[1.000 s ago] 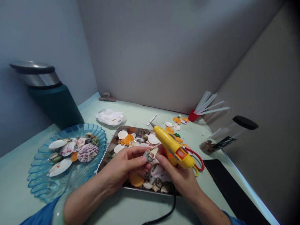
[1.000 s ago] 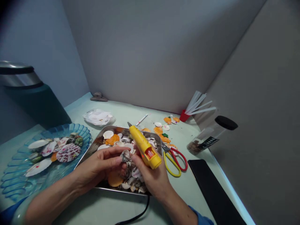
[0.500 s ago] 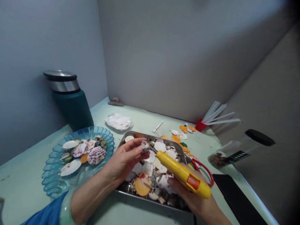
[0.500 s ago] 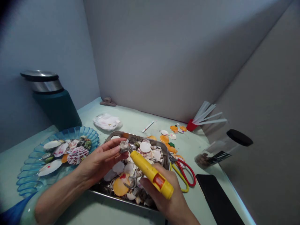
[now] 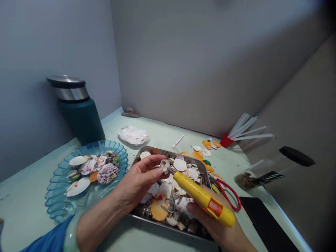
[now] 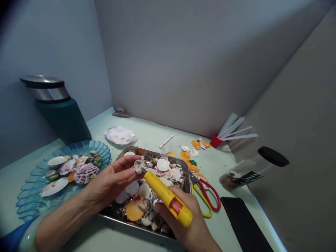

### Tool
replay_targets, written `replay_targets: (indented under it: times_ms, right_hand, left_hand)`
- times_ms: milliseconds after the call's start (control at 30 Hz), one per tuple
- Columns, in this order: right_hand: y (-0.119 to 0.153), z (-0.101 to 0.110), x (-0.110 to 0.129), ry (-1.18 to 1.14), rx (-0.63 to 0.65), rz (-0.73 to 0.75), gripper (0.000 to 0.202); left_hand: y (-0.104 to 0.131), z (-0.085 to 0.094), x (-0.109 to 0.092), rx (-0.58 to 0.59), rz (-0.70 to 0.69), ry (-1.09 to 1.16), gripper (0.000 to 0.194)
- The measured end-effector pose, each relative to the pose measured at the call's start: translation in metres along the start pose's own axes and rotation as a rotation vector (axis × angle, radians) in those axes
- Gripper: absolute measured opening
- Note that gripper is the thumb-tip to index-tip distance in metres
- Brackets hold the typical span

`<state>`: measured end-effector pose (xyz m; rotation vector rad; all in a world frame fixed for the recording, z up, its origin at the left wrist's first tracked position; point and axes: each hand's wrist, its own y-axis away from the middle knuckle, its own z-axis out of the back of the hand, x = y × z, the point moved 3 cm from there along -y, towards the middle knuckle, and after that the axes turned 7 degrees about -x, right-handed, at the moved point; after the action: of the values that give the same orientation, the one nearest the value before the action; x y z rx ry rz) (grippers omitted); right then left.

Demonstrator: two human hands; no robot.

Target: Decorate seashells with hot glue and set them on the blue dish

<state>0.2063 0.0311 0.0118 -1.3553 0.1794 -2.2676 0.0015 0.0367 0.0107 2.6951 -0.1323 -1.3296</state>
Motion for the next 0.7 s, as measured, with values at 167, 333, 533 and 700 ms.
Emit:
replay_targets:
  times_ms: [167, 333, 533, 700]
  right_hand:
    - [0.0008, 0.0009, -0.0011, 0.011, -0.023, 0.006, 0.01]
    - [-0.0001, 0.0004, -0.0015, 0.021, 0.002, 0.001, 0.011]
    - [-0.0003, 0.0003, -0.0014, 0.04, 0.017, -0.013, 0.012]
    - [0.0006, -0.0002, -0.0009, 0.03, 0.005, -0.036, 0.013]
  left_hand:
    - [-0.0004, 0.0001, 0.0, -0.015, -0.01, -0.021, 0.029]
    - [-0.0016, 0.0017, 0.0014, -0.043, 0.007, -0.048, 0.032]
    - [-0.0008, 0.0029, 0.0016, -0.058, -0.015, -0.074, 0.032]
    - [-0.0004, 0.001, 0.0005, -0.058, -0.025, -0.067, 0.03]
